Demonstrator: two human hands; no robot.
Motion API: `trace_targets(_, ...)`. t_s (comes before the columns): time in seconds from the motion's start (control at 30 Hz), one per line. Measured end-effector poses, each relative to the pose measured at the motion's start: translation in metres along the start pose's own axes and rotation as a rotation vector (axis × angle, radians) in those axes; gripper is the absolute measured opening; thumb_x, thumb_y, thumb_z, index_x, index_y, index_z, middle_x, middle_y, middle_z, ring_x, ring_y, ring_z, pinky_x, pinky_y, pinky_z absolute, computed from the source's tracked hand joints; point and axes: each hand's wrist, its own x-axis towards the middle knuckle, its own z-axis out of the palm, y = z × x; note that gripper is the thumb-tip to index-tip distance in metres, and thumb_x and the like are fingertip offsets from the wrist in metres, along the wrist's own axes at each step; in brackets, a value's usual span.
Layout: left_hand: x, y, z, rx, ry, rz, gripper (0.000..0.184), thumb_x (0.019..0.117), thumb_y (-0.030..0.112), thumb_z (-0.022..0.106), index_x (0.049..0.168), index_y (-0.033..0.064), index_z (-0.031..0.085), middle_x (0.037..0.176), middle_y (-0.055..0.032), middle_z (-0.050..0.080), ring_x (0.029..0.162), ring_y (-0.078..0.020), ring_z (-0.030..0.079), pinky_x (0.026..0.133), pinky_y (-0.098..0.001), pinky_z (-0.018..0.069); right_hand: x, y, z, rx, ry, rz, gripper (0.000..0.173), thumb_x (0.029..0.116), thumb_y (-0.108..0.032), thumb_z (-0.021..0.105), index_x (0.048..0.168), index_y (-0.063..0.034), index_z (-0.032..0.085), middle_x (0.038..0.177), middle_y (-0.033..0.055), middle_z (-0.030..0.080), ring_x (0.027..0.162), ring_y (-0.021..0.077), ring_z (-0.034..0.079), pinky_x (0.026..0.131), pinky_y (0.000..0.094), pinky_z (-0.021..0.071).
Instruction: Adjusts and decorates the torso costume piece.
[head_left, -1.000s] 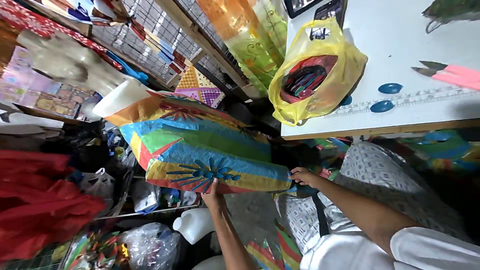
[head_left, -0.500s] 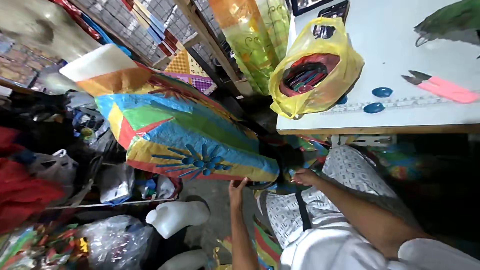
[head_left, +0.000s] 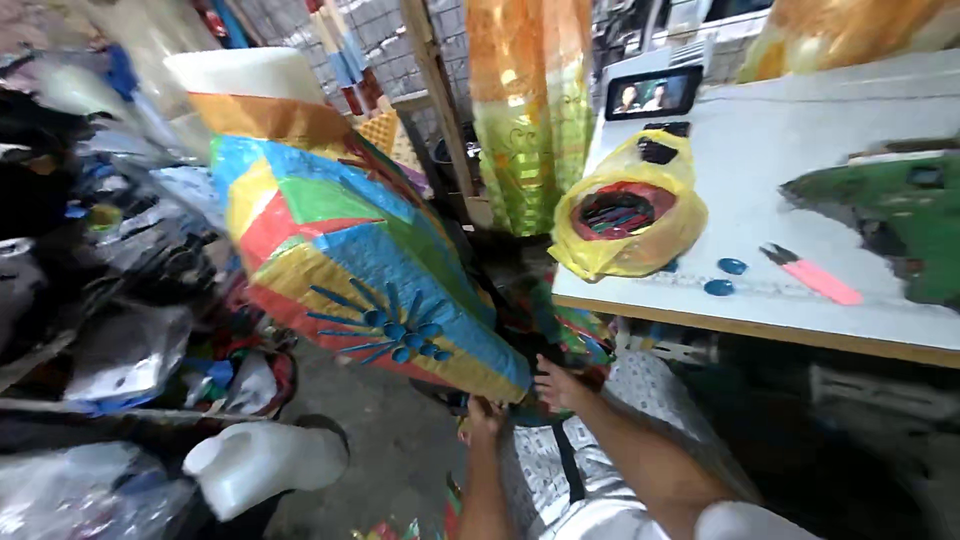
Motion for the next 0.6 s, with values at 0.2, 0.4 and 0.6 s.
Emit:
trace_targets(0.2, -0.001, -0.016, 0.004, 0.072, -0.054, -0.277, 0.048, 0.1066, 0.053, 0.032, 0.110, 0.0093, 0.052, 0.090, -0.0102, 0.059, 0.074, -0.0228, 0.059, 0.066, -0.0400, 0.0536, 0.018, 0.005, 0.035, 0.278, -0.024, 0.146, 0.055, 0.1072, -0.053, 0.039, 0.142, -0.0122, 0.051, 0.137, 0.0153, 0.058, 0.122, 0.0299, 0.056, 0.099, 0.0539, 0.0467)
trace_targets(0.4, 0.002, -0.024, -0.006, -0.279, 0.010, -0.308, 0.028, 0.1071, 0.033, 0.038, 0.090, 0.0130, 0.048, 0.070, -0.0026, 0.049, 0.060, -0.0170, 0.051, 0.062, -0.0344, 0.0513, 0.009, 0.002, 0.031, 0.278, 0.043, 0.115, 0.052, 0.1100, -0.042, 0.040, 0.152, -0.0106, 0.040, 0.151, 0.0153, 0.048, 0.136, 0.0289, 0.049, 0.110, 0.0485, 0.0407)
trace_targets(0.6, 0.012, -0.036, 0.004, -0.838, 0.118, -0.062, 0.030, 0.1080, 0.031, 0.038, 0.081, 0.0178, 0.042, 0.058, 0.0042, 0.037, 0.047, -0.0112, 0.040, 0.050, -0.0279, 0.0436, 0.019, 0.012, 0.037, 0.402, 0.131, 0.087, 0.046, 0.1098, -0.037, 0.033, 0.143, -0.0060, 0.039, 0.131, 0.0175, 0.052, 0.111, 0.0278, 0.056, 0.091, 0.0452, 0.0490)
